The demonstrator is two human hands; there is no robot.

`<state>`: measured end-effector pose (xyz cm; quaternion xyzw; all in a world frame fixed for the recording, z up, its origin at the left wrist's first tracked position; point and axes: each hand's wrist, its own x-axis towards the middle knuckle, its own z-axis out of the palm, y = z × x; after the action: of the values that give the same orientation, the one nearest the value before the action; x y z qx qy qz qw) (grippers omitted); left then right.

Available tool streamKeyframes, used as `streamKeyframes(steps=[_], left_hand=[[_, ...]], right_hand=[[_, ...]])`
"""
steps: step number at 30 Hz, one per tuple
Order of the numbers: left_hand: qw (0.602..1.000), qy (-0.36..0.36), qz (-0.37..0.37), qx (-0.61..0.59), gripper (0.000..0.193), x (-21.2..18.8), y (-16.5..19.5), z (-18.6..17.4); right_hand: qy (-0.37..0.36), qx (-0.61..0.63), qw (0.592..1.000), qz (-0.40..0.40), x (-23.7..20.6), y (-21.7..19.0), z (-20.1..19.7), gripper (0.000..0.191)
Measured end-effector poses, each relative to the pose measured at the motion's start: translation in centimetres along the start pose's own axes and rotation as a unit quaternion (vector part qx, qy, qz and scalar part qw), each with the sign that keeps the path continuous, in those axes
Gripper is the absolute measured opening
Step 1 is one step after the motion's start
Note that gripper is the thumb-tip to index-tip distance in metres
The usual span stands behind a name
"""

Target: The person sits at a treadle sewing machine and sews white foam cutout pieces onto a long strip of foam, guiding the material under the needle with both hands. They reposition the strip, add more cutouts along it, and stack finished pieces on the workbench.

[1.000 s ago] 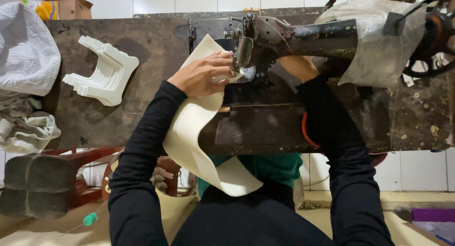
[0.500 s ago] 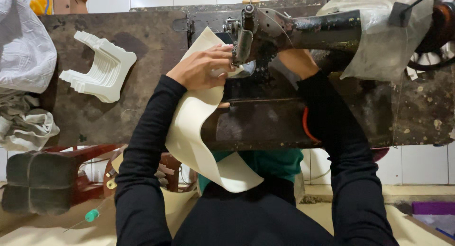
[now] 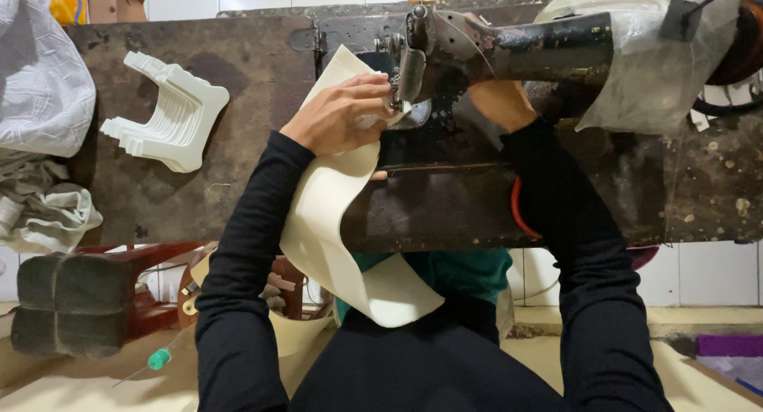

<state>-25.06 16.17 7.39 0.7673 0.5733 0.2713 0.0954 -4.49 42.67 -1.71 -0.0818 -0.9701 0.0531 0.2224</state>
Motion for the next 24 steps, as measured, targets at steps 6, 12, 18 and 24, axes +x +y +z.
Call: streamKeyframes(steps=[6, 12, 18, 24], left_hand=[[1.0, -0.006, -0.011, -0.016, 0.029, -0.1, 0.1, 0.1], [1.0, -0.009, -0.01, -0.028, 0.03, -0.2, 0.3, -0.3], [0.999, -0.001, -0.037, -0.012, 0.024, -0.1, 1.0, -0.3], [0.992, 0.066, -0.046, 0.099, 0.027, -0.9, 3.5, 1.0]], right_hand=[[0.001, 0.064, 0.997, 0.034, -0.6, -0.2, 0.2, 0.025], [0.012, -0.134, 0.99, -0.032, -1.2, 0.3, 1.2, 0.026], [0.041, -0.189, 0.978, -0.082, -1.1, 0.2, 0.7, 0.043], [-0.088, -0.174, 0.98, -0.04, -1.2, 0.6, 1.6, 0.029]])
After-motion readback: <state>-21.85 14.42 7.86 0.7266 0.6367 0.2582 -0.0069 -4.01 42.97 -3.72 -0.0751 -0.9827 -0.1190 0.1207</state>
